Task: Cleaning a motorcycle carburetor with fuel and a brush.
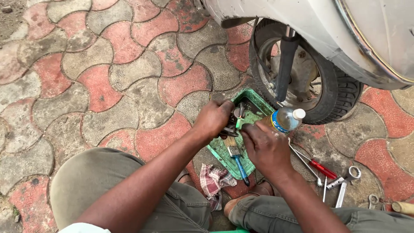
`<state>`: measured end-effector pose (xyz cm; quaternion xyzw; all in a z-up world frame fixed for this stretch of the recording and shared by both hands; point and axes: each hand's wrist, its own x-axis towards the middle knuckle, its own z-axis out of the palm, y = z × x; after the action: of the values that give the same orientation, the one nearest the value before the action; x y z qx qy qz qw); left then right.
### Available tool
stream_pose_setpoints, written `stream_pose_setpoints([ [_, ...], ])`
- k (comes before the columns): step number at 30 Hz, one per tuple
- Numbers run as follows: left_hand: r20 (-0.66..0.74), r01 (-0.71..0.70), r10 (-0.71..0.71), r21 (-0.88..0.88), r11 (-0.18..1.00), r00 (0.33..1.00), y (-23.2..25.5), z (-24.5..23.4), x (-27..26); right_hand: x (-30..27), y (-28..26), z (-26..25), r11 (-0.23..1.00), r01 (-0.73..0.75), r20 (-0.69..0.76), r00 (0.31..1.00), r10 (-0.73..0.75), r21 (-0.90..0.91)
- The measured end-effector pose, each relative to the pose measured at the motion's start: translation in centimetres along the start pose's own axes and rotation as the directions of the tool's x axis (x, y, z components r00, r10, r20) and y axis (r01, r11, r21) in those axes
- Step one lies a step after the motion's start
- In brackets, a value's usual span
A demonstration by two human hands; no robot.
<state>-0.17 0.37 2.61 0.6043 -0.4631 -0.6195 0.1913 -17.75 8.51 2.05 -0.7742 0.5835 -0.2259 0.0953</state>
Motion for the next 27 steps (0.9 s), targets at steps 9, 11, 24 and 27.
stream_pose_setpoints([
  [9,-0.005,0.123,-0.146,-0.507,0.853,0.989,-2.9,3.4,0.5,-1.3,0.2,2.5,0.982,-0.189,-0.120,0.975,0.189,0.007],
  [11,-0.167,-0.032,-0.075,-0.558,0.829,0.983,-5.2,4.3,2.0,-1.8,0.9,4.0,0.985,-0.170,-0.041,0.984,0.171,0.027],
  [24,-0.152,-0.084,-0.040,-0.728,0.680,0.988,-2.4,3.1,0.0,0.2,-0.2,1.3,0.845,-0.443,0.030,0.890,0.456,0.300],
  [27,-0.132,-0.056,-0.064,-0.746,0.663,0.989,-3.3,3.3,0.2,0.4,0.2,1.3,0.692,-0.350,-0.013,0.887,0.461,0.632],
])
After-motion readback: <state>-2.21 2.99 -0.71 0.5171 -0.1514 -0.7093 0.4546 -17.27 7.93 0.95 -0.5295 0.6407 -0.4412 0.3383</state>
